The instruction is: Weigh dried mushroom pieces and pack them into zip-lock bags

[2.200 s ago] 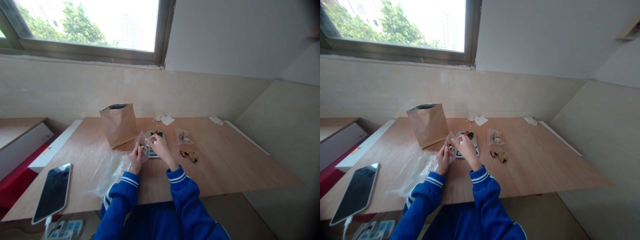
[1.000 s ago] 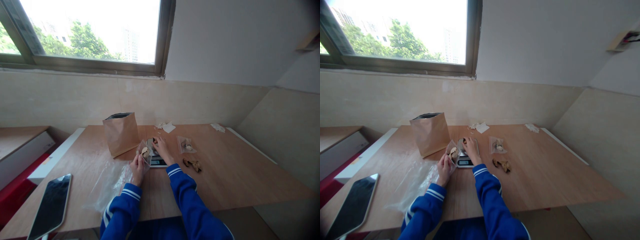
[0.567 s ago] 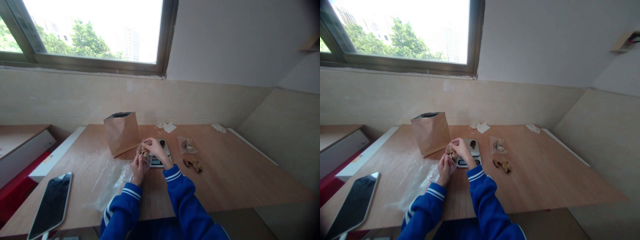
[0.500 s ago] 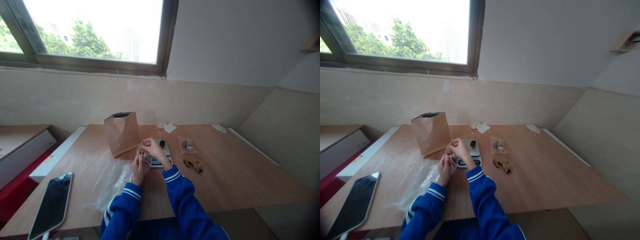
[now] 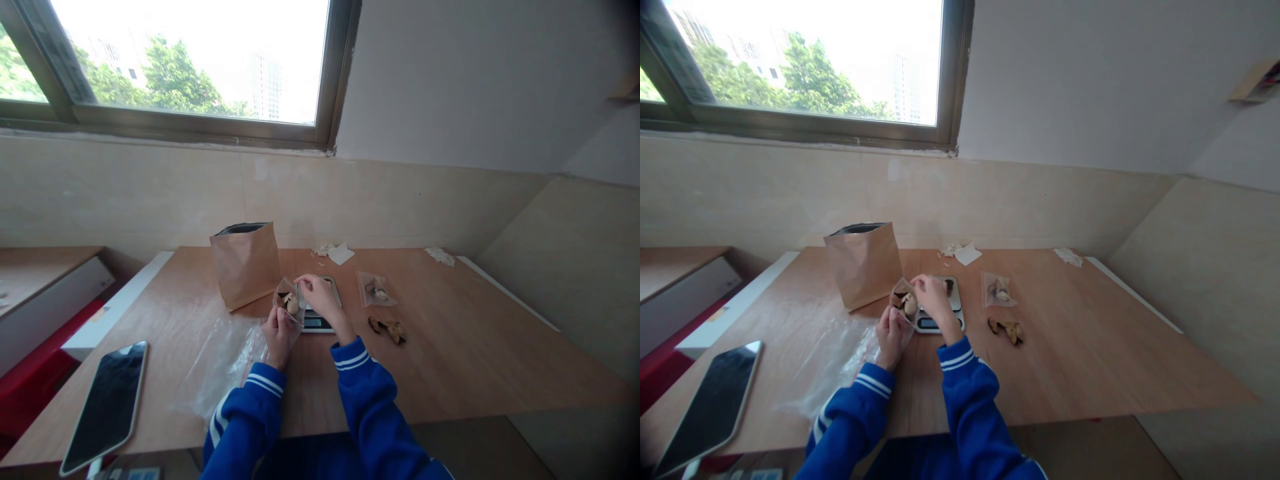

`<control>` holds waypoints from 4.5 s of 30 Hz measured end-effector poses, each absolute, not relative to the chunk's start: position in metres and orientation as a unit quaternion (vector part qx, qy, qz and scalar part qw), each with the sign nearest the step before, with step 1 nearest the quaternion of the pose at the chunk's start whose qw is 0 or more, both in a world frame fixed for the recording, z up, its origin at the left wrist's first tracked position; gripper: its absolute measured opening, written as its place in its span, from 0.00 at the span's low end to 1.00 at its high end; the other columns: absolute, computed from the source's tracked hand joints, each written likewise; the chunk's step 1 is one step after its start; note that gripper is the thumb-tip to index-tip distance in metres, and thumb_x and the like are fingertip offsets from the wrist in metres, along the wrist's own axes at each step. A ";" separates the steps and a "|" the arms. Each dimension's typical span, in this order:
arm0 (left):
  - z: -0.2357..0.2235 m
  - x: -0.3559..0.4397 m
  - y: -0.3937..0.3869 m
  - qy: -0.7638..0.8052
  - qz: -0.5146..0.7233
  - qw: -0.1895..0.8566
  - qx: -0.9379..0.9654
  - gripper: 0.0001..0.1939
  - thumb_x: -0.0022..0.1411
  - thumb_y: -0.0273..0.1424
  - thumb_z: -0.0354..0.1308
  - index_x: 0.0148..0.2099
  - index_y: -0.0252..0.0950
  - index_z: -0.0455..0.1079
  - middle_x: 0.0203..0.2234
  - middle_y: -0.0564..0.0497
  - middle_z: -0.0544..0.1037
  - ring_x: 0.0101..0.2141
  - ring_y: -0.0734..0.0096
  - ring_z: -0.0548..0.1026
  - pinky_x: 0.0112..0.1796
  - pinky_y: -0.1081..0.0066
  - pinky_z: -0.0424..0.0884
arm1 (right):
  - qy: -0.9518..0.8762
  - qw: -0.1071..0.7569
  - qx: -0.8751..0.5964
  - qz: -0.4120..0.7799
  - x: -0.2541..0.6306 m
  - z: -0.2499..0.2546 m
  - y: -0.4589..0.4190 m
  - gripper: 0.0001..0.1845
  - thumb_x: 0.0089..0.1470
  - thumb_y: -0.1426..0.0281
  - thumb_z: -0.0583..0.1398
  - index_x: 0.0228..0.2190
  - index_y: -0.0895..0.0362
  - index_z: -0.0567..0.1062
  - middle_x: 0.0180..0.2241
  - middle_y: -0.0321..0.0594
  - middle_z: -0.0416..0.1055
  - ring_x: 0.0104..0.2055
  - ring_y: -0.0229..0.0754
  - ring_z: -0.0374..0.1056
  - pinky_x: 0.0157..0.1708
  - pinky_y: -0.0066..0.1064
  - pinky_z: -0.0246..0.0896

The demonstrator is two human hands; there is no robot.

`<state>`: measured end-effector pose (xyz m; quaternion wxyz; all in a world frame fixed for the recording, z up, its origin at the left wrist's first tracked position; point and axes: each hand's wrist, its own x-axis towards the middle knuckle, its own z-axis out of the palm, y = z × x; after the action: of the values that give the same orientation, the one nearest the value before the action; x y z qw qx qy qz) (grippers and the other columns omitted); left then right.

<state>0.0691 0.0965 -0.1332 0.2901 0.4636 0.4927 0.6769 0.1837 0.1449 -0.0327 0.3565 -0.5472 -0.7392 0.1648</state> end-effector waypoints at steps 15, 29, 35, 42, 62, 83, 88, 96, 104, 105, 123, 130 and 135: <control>-0.128 0.070 0.095 0.478 0.691 0.313 0.442 0.22 0.64 0.46 0.51 0.23 0.39 0.59 0.13 0.57 0.63 0.16 0.76 0.60 0.21 0.71 0.57 | -0.708 0.283 -0.647 -0.015 0.257 -0.118 0.181 0.11 0.59 0.69 0.56 0.40 0.58 0.76 0.42 0.48 0.72 0.47 0.50 0.65 0.48 0.39 0.57; -0.135 0.069 0.097 0.479 0.688 0.332 0.432 0.22 0.65 0.48 0.49 0.24 0.39 0.58 0.15 0.57 0.61 0.17 0.76 0.58 0.21 0.73 0.55 | -0.716 0.396 -0.500 0.282 0.226 -0.044 0.142 0.20 0.59 0.56 0.55 0.31 0.59 0.78 0.32 0.41 0.75 0.35 0.41 0.67 0.38 0.30 0.61; -0.136 0.066 0.098 0.480 0.693 0.293 0.450 0.22 0.66 0.46 0.49 0.24 0.38 0.58 0.15 0.57 0.62 0.18 0.75 0.61 0.22 0.73 0.57 | -0.783 0.220 -0.482 0.326 0.207 -0.020 0.113 0.22 0.61 0.60 0.54 0.27 0.59 0.80 0.22 0.37 0.72 0.26 0.38 0.65 0.28 0.27 0.54; -0.124 0.067 0.090 0.486 0.670 0.268 0.494 0.21 0.66 0.44 0.48 0.23 0.39 0.57 0.14 0.57 0.62 0.17 0.75 0.60 0.22 0.73 0.57 | -0.791 0.186 -0.486 0.320 0.207 -0.015 0.102 0.34 0.65 0.52 0.46 0.24 0.58 0.81 0.17 0.36 0.66 0.23 0.39 0.63 0.30 0.29 0.54; -0.130 0.069 0.085 0.401 0.621 0.401 0.542 0.21 0.62 0.49 0.54 0.26 0.39 0.61 0.18 0.54 0.64 0.20 0.72 0.61 0.24 0.70 0.59 | -0.560 0.552 -0.446 0.427 0.181 -0.106 0.077 0.25 0.56 0.50 0.58 0.43 0.56 0.77 0.47 0.48 0.76 0.52 0.51 0.71 0.56 0.44 0.63; -0.129 0.070 0.106 0.456 0.618 0.494 0.407 0.26 0.53 0.52 0.62 0.43 0.34 0.73 0.38 0.45 0.78 0.36 0.65 0.75 0.34 0.72 0.70 | -0.457 0.614 -0.507 0.397 0.229 -0.127 0.090 0.34 0.55 0.39 0.49 0.33 0.56 0.75 0.30 0.47 0.79 0.34 0.49 0.75 0.39 0.39 0.70; -0.125 0.069 0.104 0.441 0.650 0.467 0.406 0.21 0.54 0.49 0.62 0.32 0.34 0.72 0.25 0.52 0.73 0.28 0.73 0.70 0.31 0.74 0.67 | -0.478 0.601 -0.572 0.289 0.237 -0.133 0.088 0.35 0.57 0.40 0.46 0.32 0.55 0.74 0.29 0.48 0.77 0.30 0.49 0.73 0.34 0.37 0.68; -0.128 0.067 0.105 0.462 0.662 0.422 0.413 0.21 0.54 0.49 0.62 0.35 0.34 0.72 0.27 0.52 0.73 0.29 0.72 0.70 0.31 0.75 0.66 | -0.461 0.604 -0.613 0.216 0.247 -0.139 0.090 0.32 0.56 0.42 0.50 0.35 0.58 0.75 0.28 0.46 0.77 0.29 0.47 0.71 0.31 0.35 0.65; -0.125 0.068 0.102 0.469 0.661 0.425 0.404 0.20 0.54 0.48 0.62 0.35 0.34 0.74 0.27 0.51 0.76 0.29 0.72 0.72 0.30 0.74 0.66 | -0.457 0.622 -0.605 0.195 0.249 -0.141 0.090 0.30 0.58 0.45 0.51 0.37 0.59 0.75 0.33 0.49 0.77 0.32 0.47 0.71 0.35 0.35 0.66; -0.125 0.068 0.102 0.469 0.659 0.429 0.403 0.20 0.54 0.47 0.62 0.35 0.34 0.74 0.27 0.51 0.76 0.28 0.72 0.72 0.30 0.74 0.65 | -0.458 0.621 -0.606 0.192 0.249 -0.141 0.090 0.31 0.58 0.45 0.50 0.37 0.59 0.75 0.32 0.49 0.77 0.32 0.47 0.71 0.35 0.36 0.66; -0.116 0.070 0.100 0.472 0.659 0.412 0.416 0.21 0.52 0.49 0.63 0.31 0.34 0.70 0.23 0.52 0.74 0.26 0.72 0.71 0.29 0.73 0.67 | -0.479 0.651 -0.581 0.098 0.247 -0.139 0.089 0.22 0.59 0.53 0.54 0.33 0.59 0.74 0.31 0.45 0.75 0.32 0.43 0.69 0.35 0.33 0.65; -0.122 0.071 0.101 0.457 0.664 0.417 0.420 0.19 0.54 0.47 0.63 0.32 0.35 0.69 0.24 0.53 0.72 0.26 0.73 0.70 0.30 0.74 0.67 | -0.478 0.653 -0.578 0.100 0.248 -0.141 0.089 0.20 0.60 0.54 0.54 0.32 0.58 0.73 0.29 0.42 0.73 0.29 0.41 0.67 0.32 0.31 0.63; -0.124 0.071 0.099 0.438 0.642 0.459 0.431 0.18 0.54 0.45 0.64 0.36 0.35 0.71 0.28 0.53 0.74 0.30 0.72 0.71 0.33 0.74 0.66 | -0.462 0.661 -0.571 0.155 0.245 -0.142 0.090 0.20 0.58 0.53 0.56 0.34 0.58 0.74 0.32 0.43 0.75 0.33 0.42 0.68 0.35 0.32 0.64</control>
<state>0.0715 0.0993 -0.1240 0.4590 0.4314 0.4377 0.6416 0.2454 0.0903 -0.1419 0.6608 -0.5706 -0.4624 0.1546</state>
